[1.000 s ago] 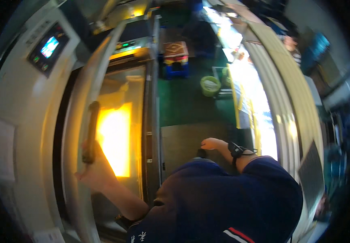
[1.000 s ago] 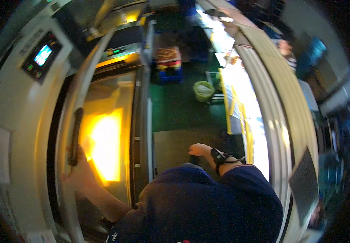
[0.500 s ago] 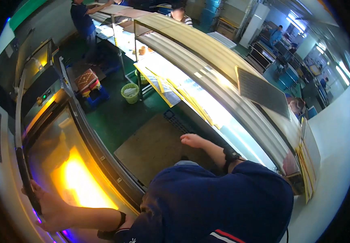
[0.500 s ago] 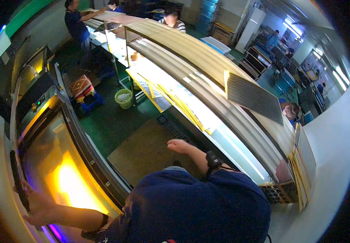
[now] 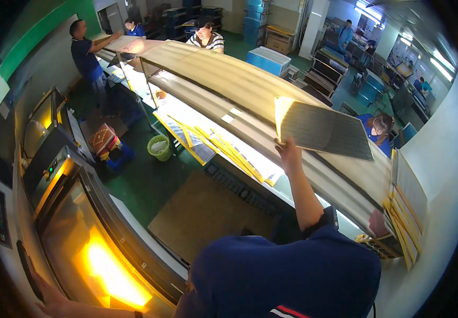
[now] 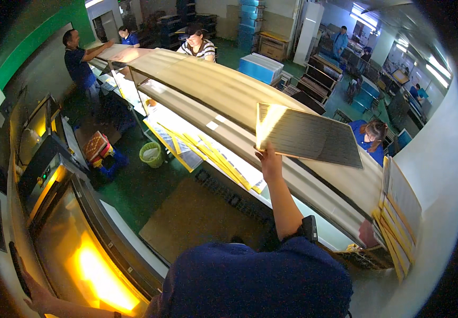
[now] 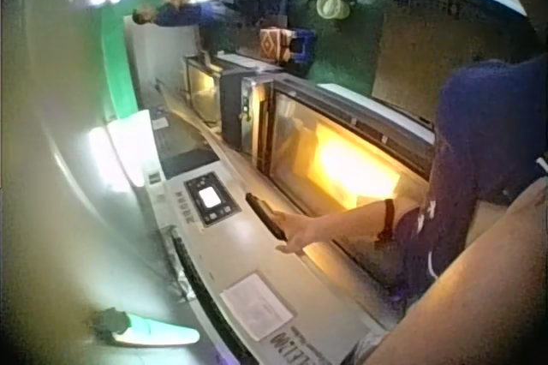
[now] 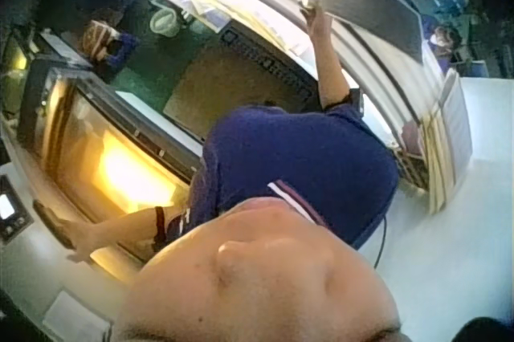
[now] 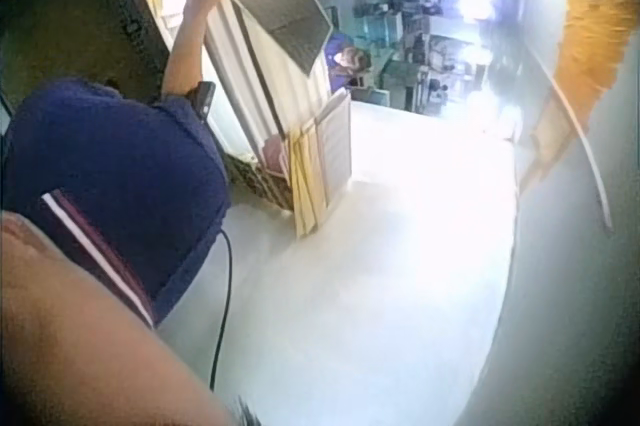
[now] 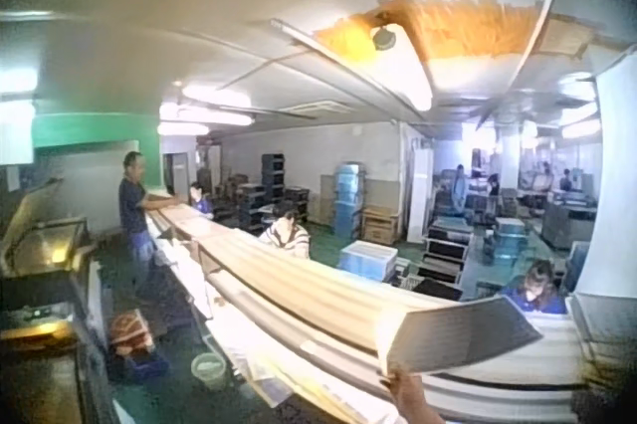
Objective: The person is operating an exposure machine to process large industrial sheets, placing them in the machine, securing them, and then sorting them at a workstation.
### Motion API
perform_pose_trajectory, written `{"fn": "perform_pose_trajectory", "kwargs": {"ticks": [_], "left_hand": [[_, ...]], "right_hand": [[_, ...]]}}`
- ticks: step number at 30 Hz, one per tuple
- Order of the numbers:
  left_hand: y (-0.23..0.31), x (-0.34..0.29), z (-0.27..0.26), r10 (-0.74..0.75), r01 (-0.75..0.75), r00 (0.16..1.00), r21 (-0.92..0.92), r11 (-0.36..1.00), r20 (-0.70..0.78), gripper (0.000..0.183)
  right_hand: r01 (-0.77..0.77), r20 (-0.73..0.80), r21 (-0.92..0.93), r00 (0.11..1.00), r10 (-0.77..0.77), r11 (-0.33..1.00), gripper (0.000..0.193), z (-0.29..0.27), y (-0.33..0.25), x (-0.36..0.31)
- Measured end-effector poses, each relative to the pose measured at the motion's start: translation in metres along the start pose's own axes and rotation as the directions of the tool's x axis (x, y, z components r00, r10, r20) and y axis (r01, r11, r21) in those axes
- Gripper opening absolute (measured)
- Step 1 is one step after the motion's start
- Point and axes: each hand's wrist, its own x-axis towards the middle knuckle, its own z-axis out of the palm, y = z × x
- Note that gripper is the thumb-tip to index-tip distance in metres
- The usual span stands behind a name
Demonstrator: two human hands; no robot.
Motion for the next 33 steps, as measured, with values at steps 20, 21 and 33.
{"fn": "perform_pose_trajectory", "kwargs": {"ticks": [20,21,33], "left_hand": [[-0.332,-0.383,-0.073,-0.991,0.814,-0.095,0.580,-0.022,0.097,0.062],[-0.332,-0.380,-0.105,-0.998,0.652,0.048,0.755,0.067,0.047,0.050],[-0.137,-0.288,-0.222,-0.451,0.250,0.881,0.951,0.185,-0.143,0.033]], "right_hand": [[-0.287,0.402,-0.787,0.431,0.807,0.546,0.043,-0.035,0.002,-0.041],[-0.231,0.398,-0.806,0.470,0.788,0.545,0.039,-0.023,-0.006,-0.048],[-0.244,0.421,-0.863,0.136,0.897,0.442,0.047,0.019,0.125,-0.138]]}}
